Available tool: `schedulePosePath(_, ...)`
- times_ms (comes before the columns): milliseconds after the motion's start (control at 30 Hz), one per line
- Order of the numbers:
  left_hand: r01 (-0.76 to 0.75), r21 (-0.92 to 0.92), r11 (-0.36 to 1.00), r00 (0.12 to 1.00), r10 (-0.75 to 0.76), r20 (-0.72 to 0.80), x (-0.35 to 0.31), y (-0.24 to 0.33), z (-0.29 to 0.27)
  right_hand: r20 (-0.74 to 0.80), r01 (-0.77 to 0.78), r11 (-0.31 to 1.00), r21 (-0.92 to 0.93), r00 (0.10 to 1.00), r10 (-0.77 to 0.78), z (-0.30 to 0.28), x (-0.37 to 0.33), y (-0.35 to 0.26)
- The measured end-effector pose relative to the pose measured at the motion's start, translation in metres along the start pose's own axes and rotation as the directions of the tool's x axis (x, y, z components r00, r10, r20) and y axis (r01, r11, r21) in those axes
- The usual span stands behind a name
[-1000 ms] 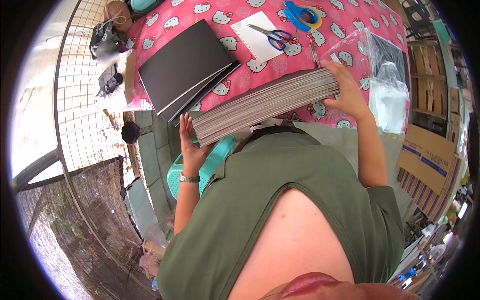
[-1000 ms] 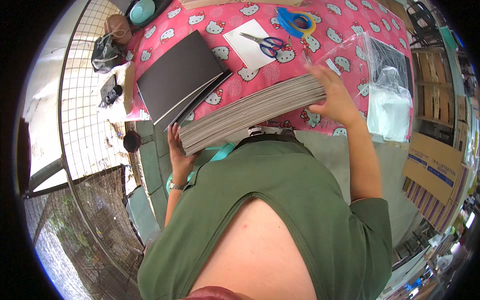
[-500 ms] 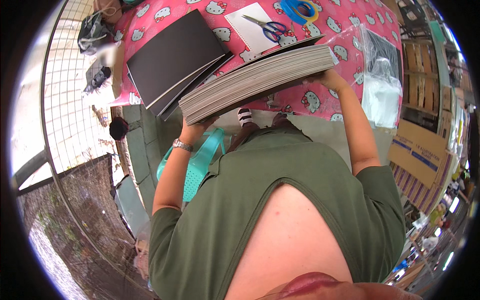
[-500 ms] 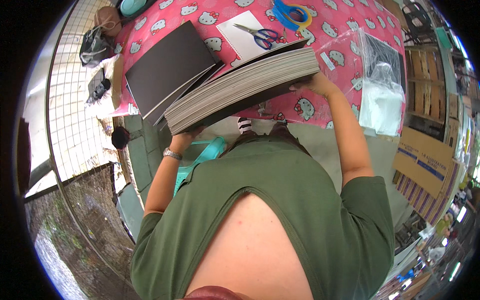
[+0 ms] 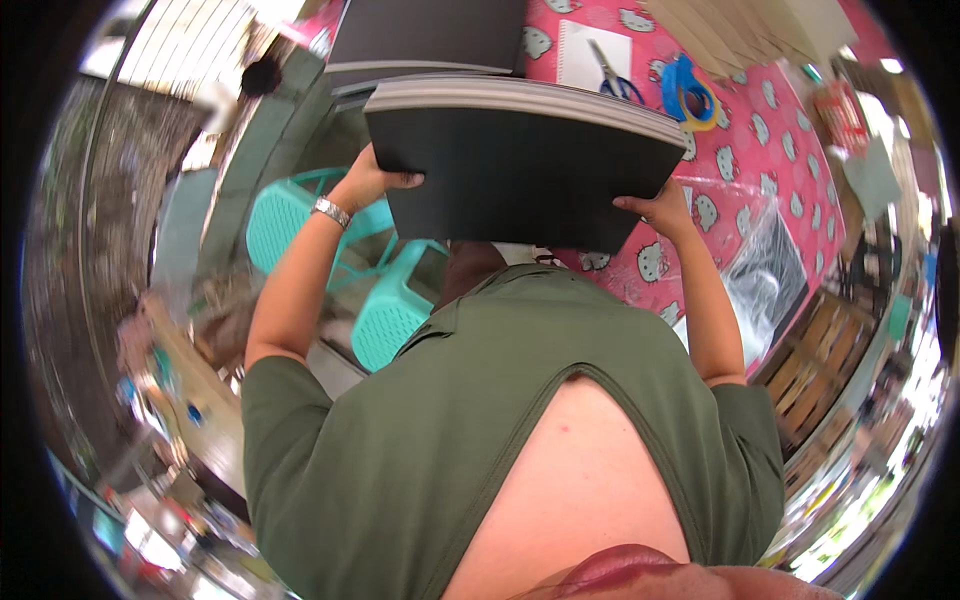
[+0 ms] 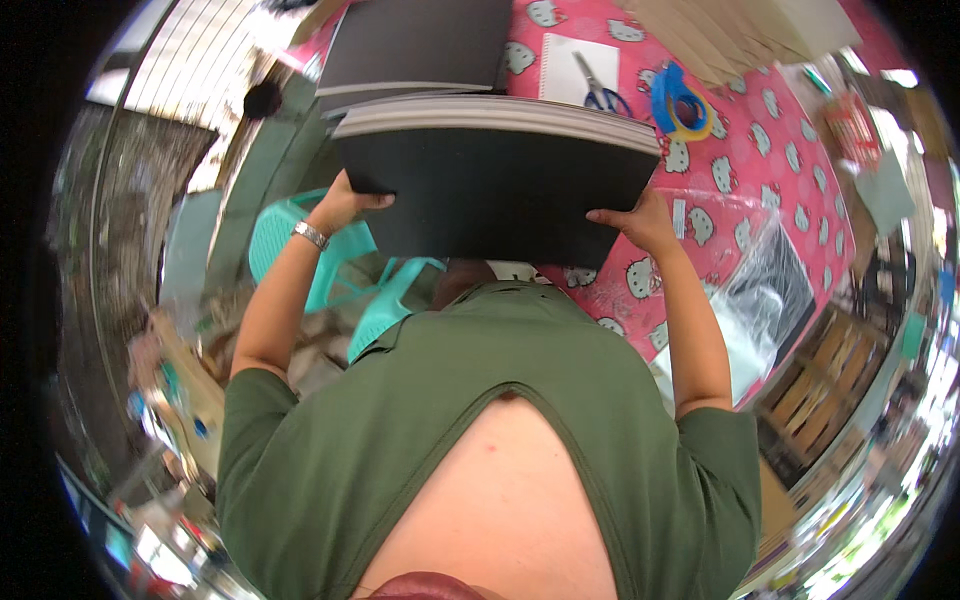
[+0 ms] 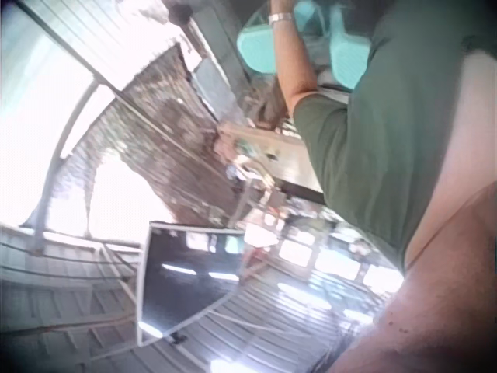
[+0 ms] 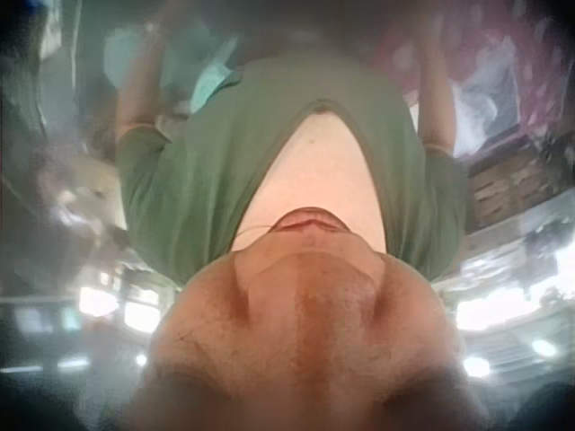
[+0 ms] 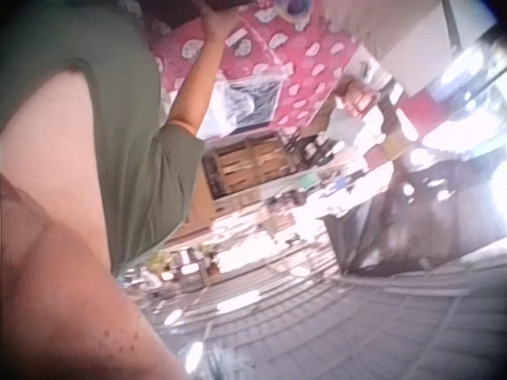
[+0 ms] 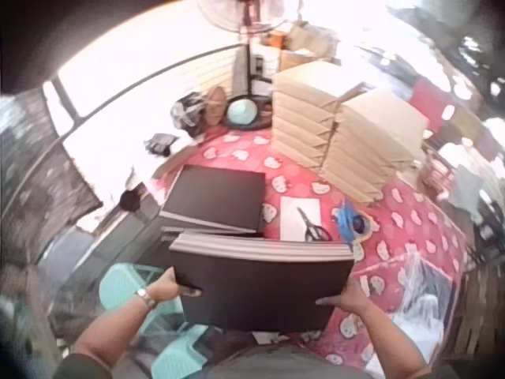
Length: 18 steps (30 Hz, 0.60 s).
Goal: The person sorts through a stack of black illustration boards, uses scissors to cut a white cord from a plastic bag, ties the cord around a stack of boards, and carries the bundle to a storage area to place it with others.
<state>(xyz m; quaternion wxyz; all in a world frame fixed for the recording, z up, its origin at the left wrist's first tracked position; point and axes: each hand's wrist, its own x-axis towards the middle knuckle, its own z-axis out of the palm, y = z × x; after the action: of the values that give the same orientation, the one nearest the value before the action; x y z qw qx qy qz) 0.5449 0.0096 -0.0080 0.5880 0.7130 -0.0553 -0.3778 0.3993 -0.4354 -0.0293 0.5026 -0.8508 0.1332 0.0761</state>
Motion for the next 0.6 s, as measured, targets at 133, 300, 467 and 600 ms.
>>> schedulePosePath(133,0.242,-0.232,0.942,0.942,-0.286,-0.176,-0.032,-0.022,0.049,0.187,-0.237,0.961,0.145,0.960,0.209,0.007,-0.004,0.018)
schedulePosePath(300,0.265,-0.502,0.824,0.873,-0.426,-0.239,-0.025,-0.083,0.097,0.230,-0.347,0.922,0.171,0.924,0.305,0.020,0.004,0.066)
schedulePosePath(467,0.171,-0.647,0.743,0.882,-0.408,-0.234,-0.001,-0.096,0.133,0.002,-0.195,0.926,-0.323,0.978,0.207,-0.008,0.036,0.077)
schedulePosePath(600,0.102,-0.685,0.722,0.877,-0.390,-0.280,0.024,-0.099,0.146,-0.195,-0.004,0.838,-0.545,0.973,-0.122,-0.002,0.031,0.006)
